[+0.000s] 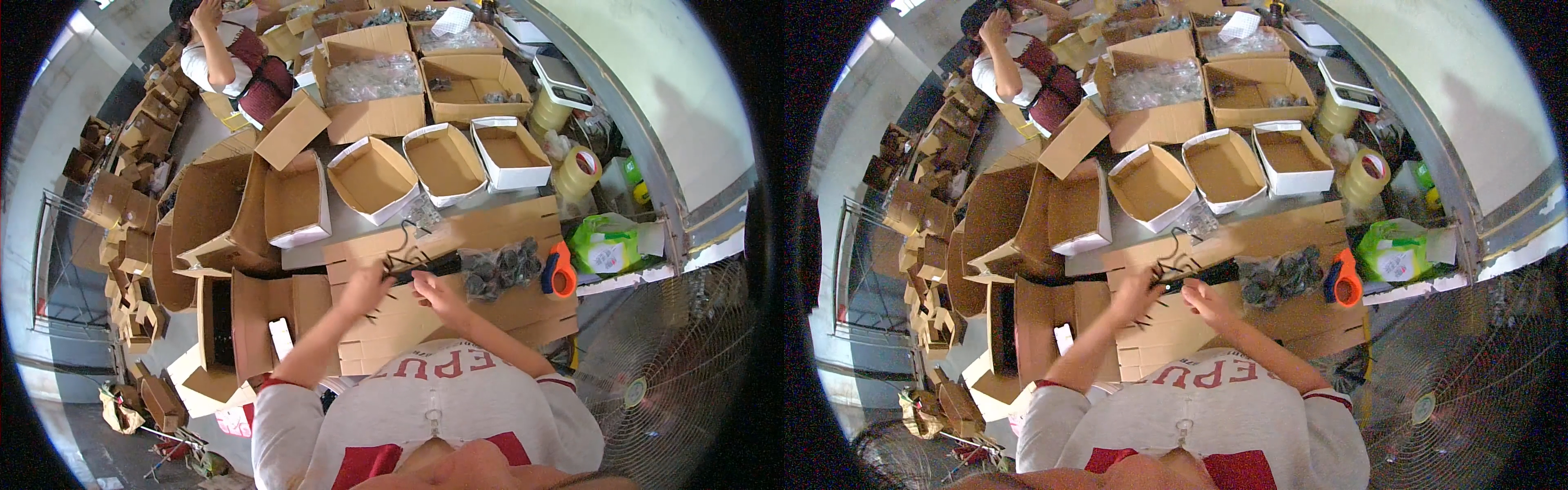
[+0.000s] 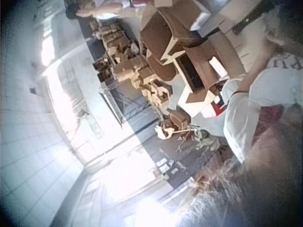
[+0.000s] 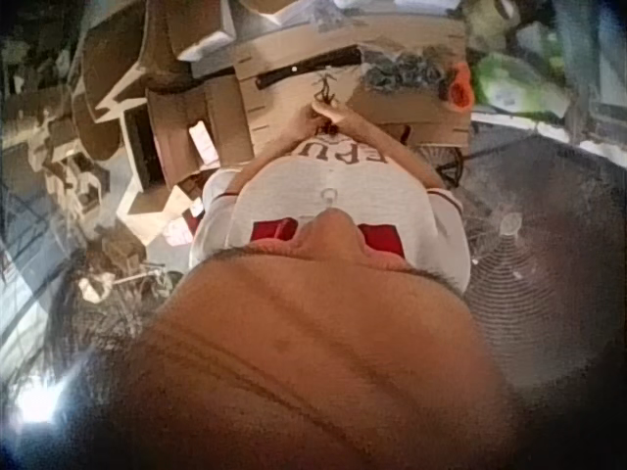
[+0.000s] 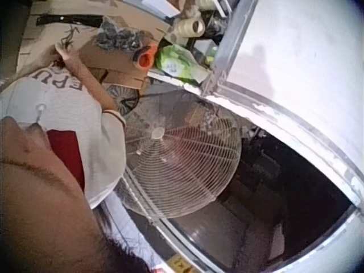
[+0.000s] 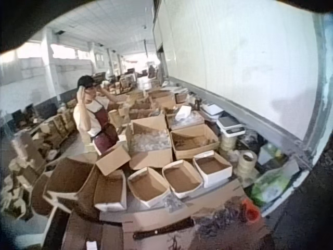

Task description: Packaging metal rails and associated hardware into cardboard boxes and sealing them with tape.

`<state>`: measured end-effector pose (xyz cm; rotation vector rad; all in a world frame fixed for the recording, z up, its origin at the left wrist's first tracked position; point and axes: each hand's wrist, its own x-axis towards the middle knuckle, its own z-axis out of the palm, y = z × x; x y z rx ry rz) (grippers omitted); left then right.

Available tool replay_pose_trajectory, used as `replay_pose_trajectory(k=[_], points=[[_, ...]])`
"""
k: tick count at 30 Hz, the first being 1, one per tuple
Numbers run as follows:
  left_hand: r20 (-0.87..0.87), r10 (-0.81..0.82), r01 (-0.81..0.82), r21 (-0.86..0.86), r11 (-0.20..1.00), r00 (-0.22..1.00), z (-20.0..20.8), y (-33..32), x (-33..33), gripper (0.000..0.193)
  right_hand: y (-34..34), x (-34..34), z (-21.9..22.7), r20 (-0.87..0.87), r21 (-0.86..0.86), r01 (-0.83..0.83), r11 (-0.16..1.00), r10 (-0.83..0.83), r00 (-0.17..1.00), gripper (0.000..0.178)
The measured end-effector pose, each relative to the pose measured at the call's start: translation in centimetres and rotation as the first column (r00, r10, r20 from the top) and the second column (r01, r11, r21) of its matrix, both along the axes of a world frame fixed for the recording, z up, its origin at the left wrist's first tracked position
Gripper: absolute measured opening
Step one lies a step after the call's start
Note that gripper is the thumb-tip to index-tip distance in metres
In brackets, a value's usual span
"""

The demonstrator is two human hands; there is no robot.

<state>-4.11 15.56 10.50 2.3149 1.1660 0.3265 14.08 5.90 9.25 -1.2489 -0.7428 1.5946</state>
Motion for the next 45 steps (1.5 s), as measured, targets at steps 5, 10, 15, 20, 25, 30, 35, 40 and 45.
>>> replay_pose_trajectory(k=[5, 10, 15, 20, 25, 30, 35, 40, 45], points=[[0.218, 0.223, -0.140, -0.339, 0.930, 0.950, -1.5, -9.9, 5.0, 0.040, -1.2, -1.1, -1.5, -0.115, 0.027, -0.049, 0.998, 0.052, 0.992, 0.037], [0.342, 0.524, 0.089, -0.890, 0.448, 0.781, -0.4, -11.3, 3.8, 0.033, -4.5, 0.2, 0.8, -0.416, -0.370, -0.076, 0.926, -0.093, 0.905, 0.043], [0.187, 0.178, 0.033, -0.775, 0.632, 0.966, -1.3, -12.2, 2.4, 0.033, -6.0, -0.3, -0.5, -0.048, 0.055, -0.276, 0.960, 0.279, 0.959, 0.038], [0.438, 0.490, 0.101, -0.814, 0.572, 0.754, -4.7, -13.6, 2.0, 0.025, -7.2, -0.8, 0.1, -0.076, -0.011, -0.275, 0.961, 0.274, 0.959, 0.036], [0.487, 0.492, 0.075, -0.761, 0.644, 0.722, -6.2, -12.2, 2.5, 0.012, -7.1, 0.1, 1.6, -0.330, -0.161, -0.064, 0.985, 0.007, 0.944, 0.024], [0.455, 0.647, 0.132, -0.865, 0.483, 0.612, -1.4, -10.1, 2.7, 0.019, -6.5, 1.7, -3.1, -0.385, -0.142, 0.118, 0.983, -0.165, 0.908, 0.014], [0.401, 0.639, 0.066, -0.874, 0.481, 0.656, -1.4, -10.8, 4.4, 0.013, -5.7, 1.2, -5.2, -0.600, -0.231, -0.027, 0.973, -0.121, 0.791, 0.025], [0.409, 0.755, 0.133, -0.906, 0.401, 0.512, -1.4, -13.1, 4.4, 0.011, -5.8, 0.0, -2.7, -0.581, -0.296, -0.023, 0.955, -0.160, 0.798, 0.028], [0.362, 0.824, 0.054, -0.924, 0.378, 0.435, -2.1, -12.9, 3.6, 0.017, -5.4, 0.5, -4.5, -0.472, -0.399, 0.382, 0.834, -0.544, 0.694, 0.023]])
